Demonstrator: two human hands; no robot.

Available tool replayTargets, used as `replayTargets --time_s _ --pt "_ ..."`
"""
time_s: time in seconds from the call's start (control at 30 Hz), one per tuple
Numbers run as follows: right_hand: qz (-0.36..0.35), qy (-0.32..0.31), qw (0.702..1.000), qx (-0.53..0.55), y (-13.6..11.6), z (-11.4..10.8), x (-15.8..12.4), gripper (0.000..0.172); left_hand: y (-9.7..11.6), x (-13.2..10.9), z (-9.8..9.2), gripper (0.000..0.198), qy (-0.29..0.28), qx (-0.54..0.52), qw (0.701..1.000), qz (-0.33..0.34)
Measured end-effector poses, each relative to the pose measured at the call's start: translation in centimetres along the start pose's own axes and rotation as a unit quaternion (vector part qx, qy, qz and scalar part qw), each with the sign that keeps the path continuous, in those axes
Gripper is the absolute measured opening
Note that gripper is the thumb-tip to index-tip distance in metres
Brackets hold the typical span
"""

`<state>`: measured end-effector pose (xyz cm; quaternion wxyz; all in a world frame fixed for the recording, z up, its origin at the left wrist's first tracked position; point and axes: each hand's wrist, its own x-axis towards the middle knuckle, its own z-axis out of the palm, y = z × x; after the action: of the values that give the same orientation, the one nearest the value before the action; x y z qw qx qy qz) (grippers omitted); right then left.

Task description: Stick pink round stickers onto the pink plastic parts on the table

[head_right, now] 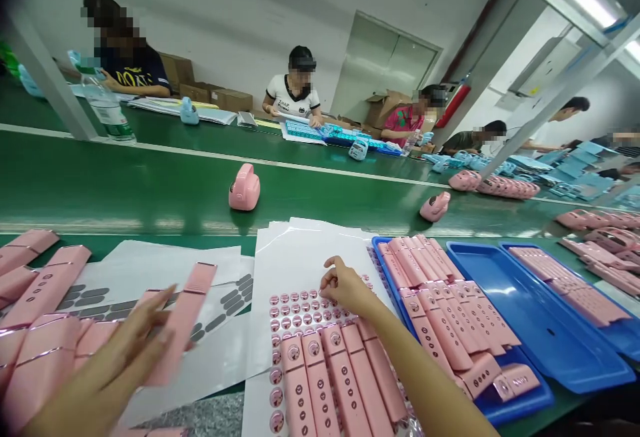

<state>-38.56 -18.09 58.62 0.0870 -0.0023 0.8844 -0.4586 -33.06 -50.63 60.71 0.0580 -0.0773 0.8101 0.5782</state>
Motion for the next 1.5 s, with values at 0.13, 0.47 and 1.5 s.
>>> replayTargets --time_s 0.13,0.47,1.5 --pt "0.029 0.002 0.995 0.091 -0.1 -0.9 0.4 0.038 1.9 -1.6 2.9 0.051 -0.21 -0.4 0.868 -0.207" --pt "0.021 0.075 0.959 0.274 -10.3 4.0 -5.8 0.04 -1.8 -1.7 6.6 0.046 -0.342 -0.48 0.786 -0.185" --pt "0.02 0.09 0.995 0.03 -11.9 7.3 -7.5 0.026 -1.8 -3.2 6.8 0.042 -0.388 -0.37 0.836 -0.121"
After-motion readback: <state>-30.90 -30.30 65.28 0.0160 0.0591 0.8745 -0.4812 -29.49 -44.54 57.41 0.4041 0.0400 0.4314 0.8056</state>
